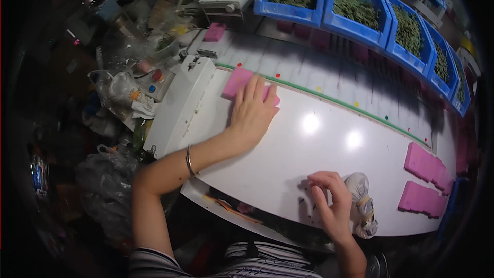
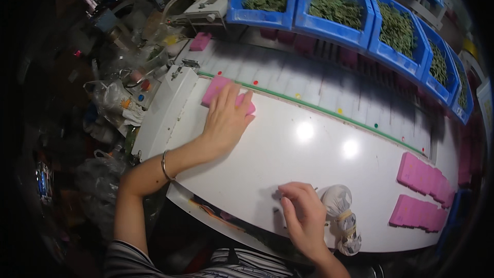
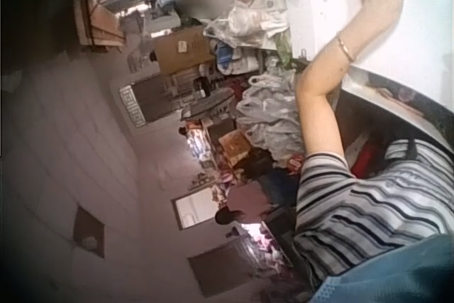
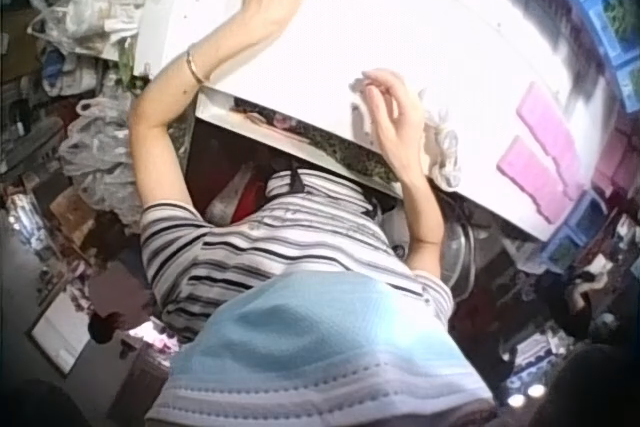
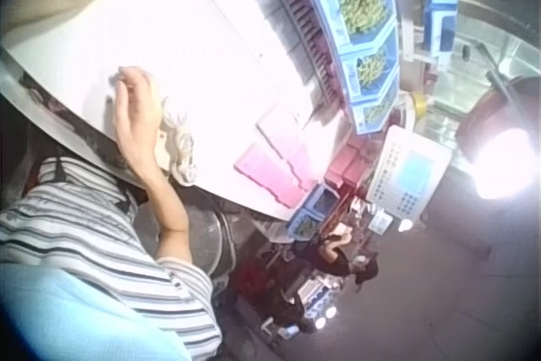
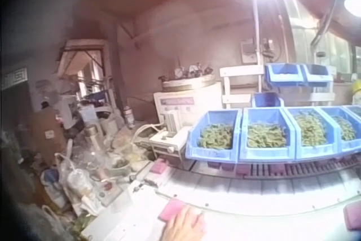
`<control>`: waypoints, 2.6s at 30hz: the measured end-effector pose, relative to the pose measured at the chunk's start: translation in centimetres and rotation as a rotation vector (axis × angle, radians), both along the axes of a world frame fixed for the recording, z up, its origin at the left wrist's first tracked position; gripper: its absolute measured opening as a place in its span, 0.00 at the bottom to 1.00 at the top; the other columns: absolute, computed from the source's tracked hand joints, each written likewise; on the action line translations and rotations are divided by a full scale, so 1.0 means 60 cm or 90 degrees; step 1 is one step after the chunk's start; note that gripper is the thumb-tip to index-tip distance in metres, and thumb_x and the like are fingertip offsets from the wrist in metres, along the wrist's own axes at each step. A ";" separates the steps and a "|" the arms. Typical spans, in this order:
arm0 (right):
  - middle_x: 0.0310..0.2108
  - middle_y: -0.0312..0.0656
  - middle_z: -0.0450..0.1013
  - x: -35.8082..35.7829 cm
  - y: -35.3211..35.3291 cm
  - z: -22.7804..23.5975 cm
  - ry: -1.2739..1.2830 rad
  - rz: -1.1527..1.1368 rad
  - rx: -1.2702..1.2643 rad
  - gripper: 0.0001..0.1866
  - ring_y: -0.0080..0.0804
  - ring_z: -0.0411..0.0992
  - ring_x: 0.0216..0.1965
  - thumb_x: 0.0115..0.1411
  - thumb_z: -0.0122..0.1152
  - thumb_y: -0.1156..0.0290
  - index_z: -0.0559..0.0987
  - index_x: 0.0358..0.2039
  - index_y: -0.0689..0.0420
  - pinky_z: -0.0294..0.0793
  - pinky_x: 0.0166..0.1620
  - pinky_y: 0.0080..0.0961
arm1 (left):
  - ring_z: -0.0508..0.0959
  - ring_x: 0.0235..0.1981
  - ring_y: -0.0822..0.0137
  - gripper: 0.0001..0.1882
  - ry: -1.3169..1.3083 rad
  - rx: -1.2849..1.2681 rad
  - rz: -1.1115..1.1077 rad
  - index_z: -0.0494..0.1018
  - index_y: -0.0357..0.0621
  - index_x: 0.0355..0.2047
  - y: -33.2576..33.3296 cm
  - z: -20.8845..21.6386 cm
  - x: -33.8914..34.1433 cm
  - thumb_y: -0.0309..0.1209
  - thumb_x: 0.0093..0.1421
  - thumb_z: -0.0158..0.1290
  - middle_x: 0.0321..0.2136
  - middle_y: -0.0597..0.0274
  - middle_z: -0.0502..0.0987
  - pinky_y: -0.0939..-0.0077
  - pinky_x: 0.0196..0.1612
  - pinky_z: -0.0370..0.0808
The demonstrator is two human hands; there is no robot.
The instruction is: The recorder is shown assembling small, colorful components into a pink mold or fixture, possibly for industrial parts or toys.
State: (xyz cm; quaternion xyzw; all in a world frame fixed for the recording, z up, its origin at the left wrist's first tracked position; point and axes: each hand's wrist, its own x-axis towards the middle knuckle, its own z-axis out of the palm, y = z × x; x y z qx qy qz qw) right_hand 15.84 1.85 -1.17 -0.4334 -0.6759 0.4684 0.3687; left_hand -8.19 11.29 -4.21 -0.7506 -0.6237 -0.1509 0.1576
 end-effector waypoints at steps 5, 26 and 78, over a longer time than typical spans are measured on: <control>0.49 0.53 0.62 -0.016 0.015 0.010 -0.151 -0.046 0.233 0.32 0.46 0.66 0.48 0.45 0.65 0.81 0.67 0.53 0.65 0.69 0.46 0.31 | 0.71 0.38 0.65 0.22 -0.507 -0.249 -0.120 0.63 0.36 0.55 -0.072 0.034 0.079 0.28 0.61 0.48 0.41 0.52 0.70 0.74 0.41 0.68; 0.44 0.52 0.67 0.075 0.007 0.040 -0.246 -0.023 0.413 0.29 0.46 0.68 0.43 0.39 0.64 0.82 0.72 0.46 0.69 0.71 0.43 0.34 | 0.70 0.37 0.73 0.25 -1.159 -0.747 -0.187 0.57 0.35 0.52 -0.172 0.045 0.202 0.46 0.69 0.28 0.36 0.59 0.68 0.79 0.42 0.69; 0.32 0.43 0.69 0.050 0.010 0.072 0.169 -0.073 -0.266 0.02 0.19 0.71 0.25 0.57 0.55 0.82 0.72 0.30 0.67 0.69 0.22 0.14 | 0.73 0.13 0.70 0.34 -1.198 -0.731 -0.200 0.74 0.30 0.26 -0.125 0.056 0.182 0.45 0.68 0.25 0.17 0.55 0.75 0.81 0.17 0.70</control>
